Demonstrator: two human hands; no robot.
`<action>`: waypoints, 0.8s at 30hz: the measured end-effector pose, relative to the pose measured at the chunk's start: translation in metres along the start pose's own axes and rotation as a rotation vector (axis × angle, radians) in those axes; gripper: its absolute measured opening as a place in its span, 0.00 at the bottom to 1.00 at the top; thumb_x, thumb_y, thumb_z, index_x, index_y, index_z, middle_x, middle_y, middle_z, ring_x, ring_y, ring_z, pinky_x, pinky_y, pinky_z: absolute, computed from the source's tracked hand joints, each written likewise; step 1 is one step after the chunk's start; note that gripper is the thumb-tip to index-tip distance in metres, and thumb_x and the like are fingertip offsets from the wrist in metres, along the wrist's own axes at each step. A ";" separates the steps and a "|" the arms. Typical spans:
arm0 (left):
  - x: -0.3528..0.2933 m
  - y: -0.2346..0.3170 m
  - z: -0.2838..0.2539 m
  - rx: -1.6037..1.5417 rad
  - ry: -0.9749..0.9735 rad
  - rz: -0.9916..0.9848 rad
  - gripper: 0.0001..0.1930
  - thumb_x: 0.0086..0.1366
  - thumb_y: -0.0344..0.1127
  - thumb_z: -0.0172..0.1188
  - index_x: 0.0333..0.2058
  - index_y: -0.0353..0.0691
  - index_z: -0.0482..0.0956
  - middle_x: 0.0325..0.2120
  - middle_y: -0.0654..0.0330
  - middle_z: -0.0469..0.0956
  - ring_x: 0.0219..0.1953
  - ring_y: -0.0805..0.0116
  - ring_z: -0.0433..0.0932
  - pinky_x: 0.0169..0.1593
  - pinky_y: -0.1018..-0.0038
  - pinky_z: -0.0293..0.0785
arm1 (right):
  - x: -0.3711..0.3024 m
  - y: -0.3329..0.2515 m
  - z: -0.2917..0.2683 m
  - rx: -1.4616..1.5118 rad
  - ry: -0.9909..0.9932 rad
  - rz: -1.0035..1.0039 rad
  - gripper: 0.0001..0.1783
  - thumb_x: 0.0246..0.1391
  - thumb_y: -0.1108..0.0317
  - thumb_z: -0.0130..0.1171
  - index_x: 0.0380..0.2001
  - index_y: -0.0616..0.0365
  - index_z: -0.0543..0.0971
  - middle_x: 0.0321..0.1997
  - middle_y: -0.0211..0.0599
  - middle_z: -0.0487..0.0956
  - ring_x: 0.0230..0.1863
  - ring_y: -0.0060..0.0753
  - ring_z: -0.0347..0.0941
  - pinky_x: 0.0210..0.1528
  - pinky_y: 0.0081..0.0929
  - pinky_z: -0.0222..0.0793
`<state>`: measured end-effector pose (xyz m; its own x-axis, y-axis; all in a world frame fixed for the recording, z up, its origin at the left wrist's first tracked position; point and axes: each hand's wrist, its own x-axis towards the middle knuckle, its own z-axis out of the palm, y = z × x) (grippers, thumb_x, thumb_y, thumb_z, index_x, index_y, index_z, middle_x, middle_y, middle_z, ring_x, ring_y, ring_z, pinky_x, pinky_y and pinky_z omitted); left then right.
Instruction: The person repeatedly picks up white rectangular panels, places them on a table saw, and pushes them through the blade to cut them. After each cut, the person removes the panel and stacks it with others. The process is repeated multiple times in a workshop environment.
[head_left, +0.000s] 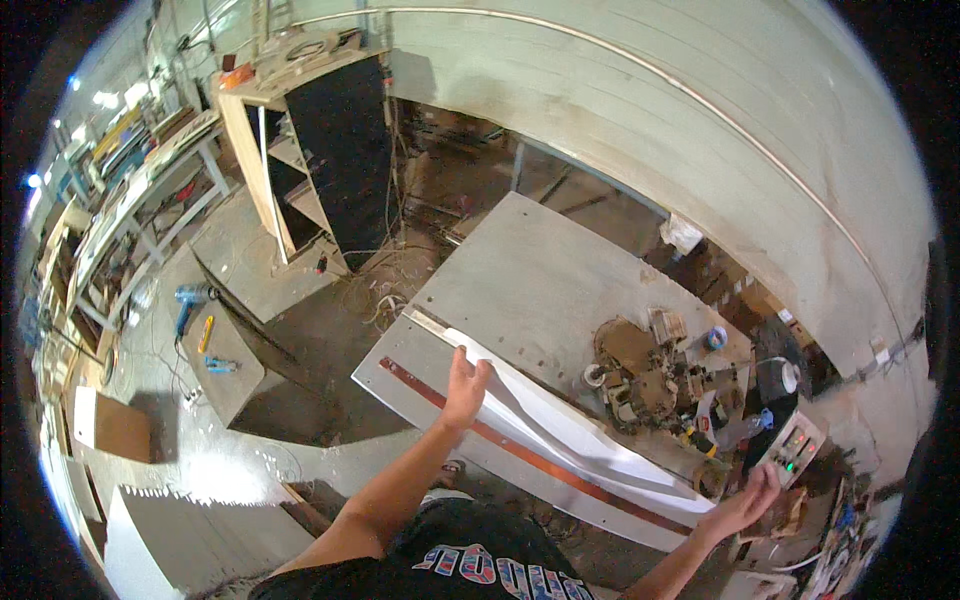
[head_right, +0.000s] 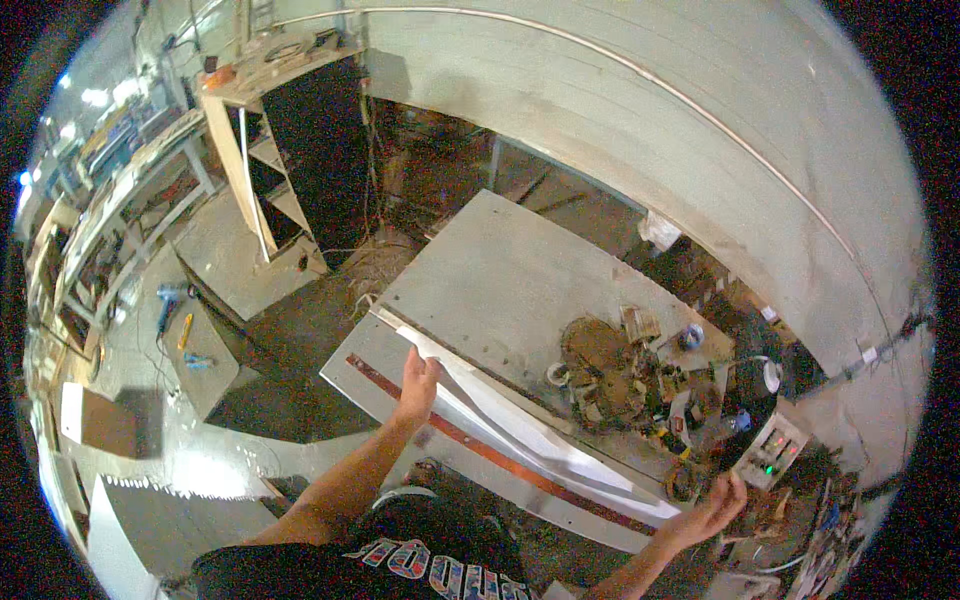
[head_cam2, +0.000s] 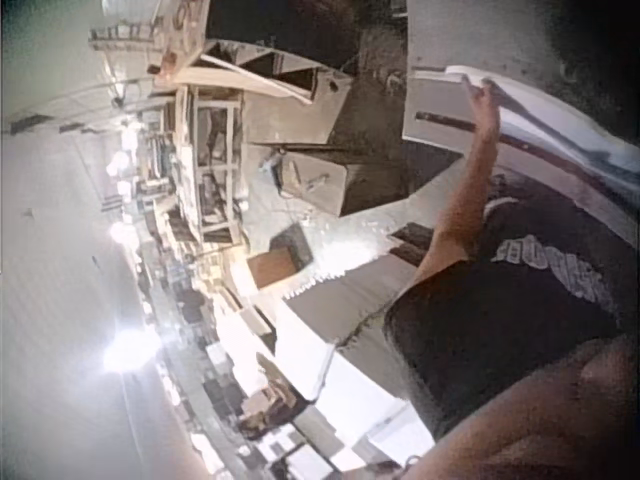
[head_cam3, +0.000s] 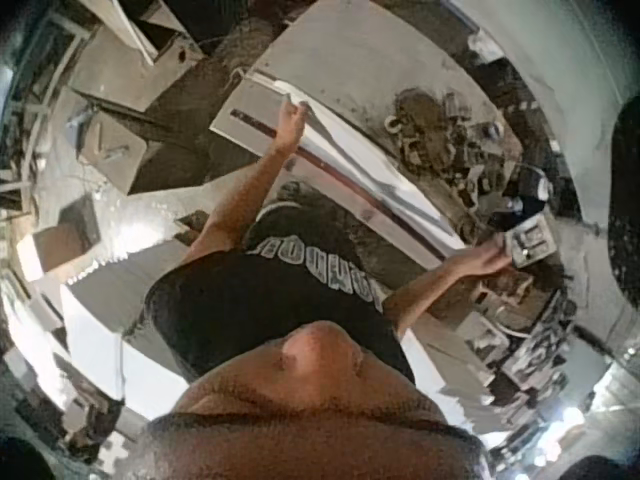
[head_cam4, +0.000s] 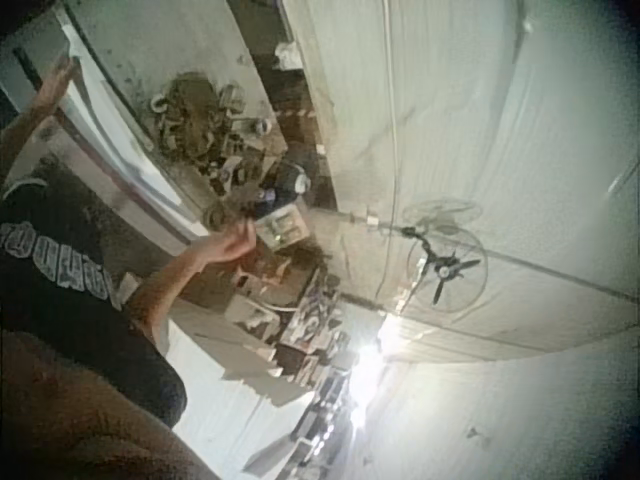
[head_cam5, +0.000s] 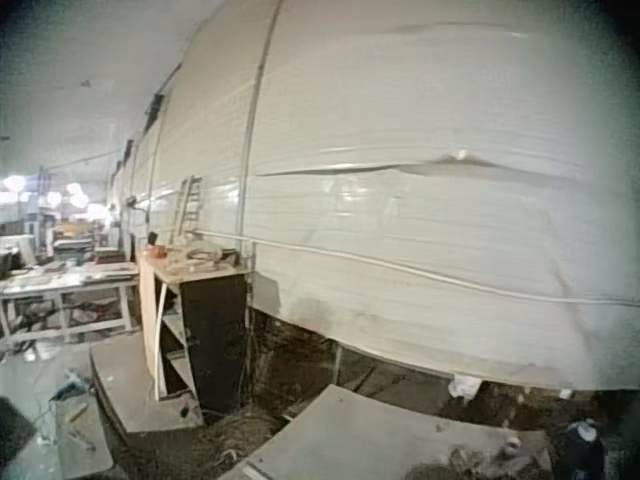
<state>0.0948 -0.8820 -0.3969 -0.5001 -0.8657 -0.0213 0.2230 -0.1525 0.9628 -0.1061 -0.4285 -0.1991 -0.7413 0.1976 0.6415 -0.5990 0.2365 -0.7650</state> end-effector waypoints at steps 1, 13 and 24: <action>0.000 0.000 -0.001 -0.048 -0.037 0.006 0.40 0.83 0.47 0.61 0.76 0.19 0.56 0.52 0.54 0.77 0.52 0.66 0.76 0.58 0.67 0.77 | -0.002 -0.024 0.031 0.019 -0.156 -0.089 0.13 0.76 0.67 0.62 0.57 0.62 0.82 0.58 0.36 0.80 0.61 0.35 0.75 0.69 0.34 0.71; -0.003 0.001 -0.019 -0.092 -0.160 0.169 0.45 0.73 0.59 0.73 0.73 0.32 0.67 0.65 0.47 0.73 0.69 0.53 0.71 0.73 0.56 0.68 | -0.120 -0.234 0.356 -0.004 -1.679 -0.984 0.26 0.68 0.51 0.69 0.66 0.43 0.86 0.74 0.34 0.79 0.74 0.48 0.73 0.77 0.49 0.64; -0.011 0.014 -0.027 0.074 -0.111 0.261 0.35 0.72 0.62 0.72 0.63 0.40 0.77 0.57 0.52 0.79 0.66 0.51 0.71 0.73 0.51 0.63 | -0.153 -0.240 0.440 -0.426 -2.116 -1.107 0.24 0.60 0.44 0.73 0.48 0.51 0.92 0.55 0.39 0.88 0.64 0.50 0.80 0.70 0.48 0.69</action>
<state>0.1258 -0.8876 -0.3907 -0.5232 -0.8132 0.2550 0.2966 0.1068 0.9490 0.0176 -0.9344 -0.1383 0.3221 -0.8238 -0.4664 -0.9454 -0.3057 -0.1130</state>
